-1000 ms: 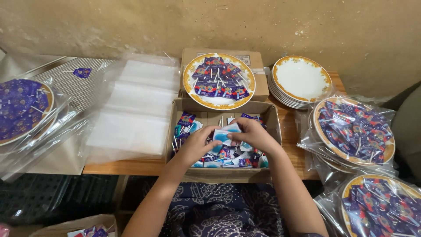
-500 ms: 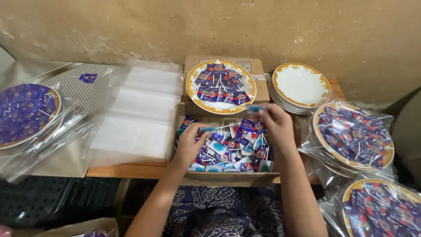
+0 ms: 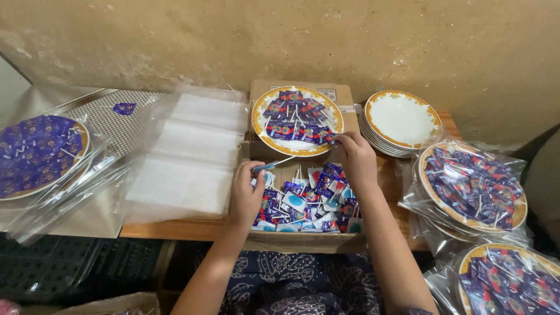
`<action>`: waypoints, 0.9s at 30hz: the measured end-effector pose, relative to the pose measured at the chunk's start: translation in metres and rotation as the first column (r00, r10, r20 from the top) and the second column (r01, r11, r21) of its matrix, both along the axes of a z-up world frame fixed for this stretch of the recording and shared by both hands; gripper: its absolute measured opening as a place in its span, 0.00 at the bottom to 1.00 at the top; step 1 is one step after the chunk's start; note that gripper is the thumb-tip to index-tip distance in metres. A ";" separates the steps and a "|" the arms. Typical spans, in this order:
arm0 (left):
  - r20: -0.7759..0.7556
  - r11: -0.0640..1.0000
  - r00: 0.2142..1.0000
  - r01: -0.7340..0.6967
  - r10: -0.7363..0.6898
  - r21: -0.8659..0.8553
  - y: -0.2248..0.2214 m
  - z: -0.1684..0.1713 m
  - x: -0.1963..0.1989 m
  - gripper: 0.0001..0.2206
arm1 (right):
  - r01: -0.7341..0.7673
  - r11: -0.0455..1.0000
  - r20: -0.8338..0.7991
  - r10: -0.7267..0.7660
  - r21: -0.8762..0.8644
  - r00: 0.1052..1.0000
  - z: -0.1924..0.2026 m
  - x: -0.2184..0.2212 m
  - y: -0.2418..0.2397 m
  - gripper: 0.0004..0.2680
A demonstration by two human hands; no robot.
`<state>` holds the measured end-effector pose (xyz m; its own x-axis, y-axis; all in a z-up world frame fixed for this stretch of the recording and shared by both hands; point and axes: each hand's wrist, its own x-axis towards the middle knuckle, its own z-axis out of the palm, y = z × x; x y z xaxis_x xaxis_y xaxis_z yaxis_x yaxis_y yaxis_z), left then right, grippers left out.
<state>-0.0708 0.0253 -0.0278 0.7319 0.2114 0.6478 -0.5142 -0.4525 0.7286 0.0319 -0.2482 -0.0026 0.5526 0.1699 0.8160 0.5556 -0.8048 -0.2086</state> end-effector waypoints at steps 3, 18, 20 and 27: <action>0.002 1.000 1.000 0.005 -0.005 0.006 -0.001 0.007 -0.001 0.06 | 0.019 0.999 0.002 -0.019 -0.040 1.000 -0.002 0.009 0.002 0.05; 0.141 0.993 0.989 -0.069 0.054 0.101 0.001 0.017 0.001 0.05 | -0.002 0.984 -0.122 -0.021 -0.178 0.992 0.007 0.002 0.011 0.13; 0.180 0.987 0.982 -0.085 0.060 0.133 0.002 0.029 0.004 0.05 | -0.028 0.988 -0.142 0.007 -0.149 0.990 0.005 0.001 0.012 0.14; 0.297 0.933 0.953 -0.157 0.057 0.325 0.007 0.044 0.041 0.10 | -0.054 0.989 -0.157 0.032 -0.136 0.987 -0.008 0.008 0.011 0.18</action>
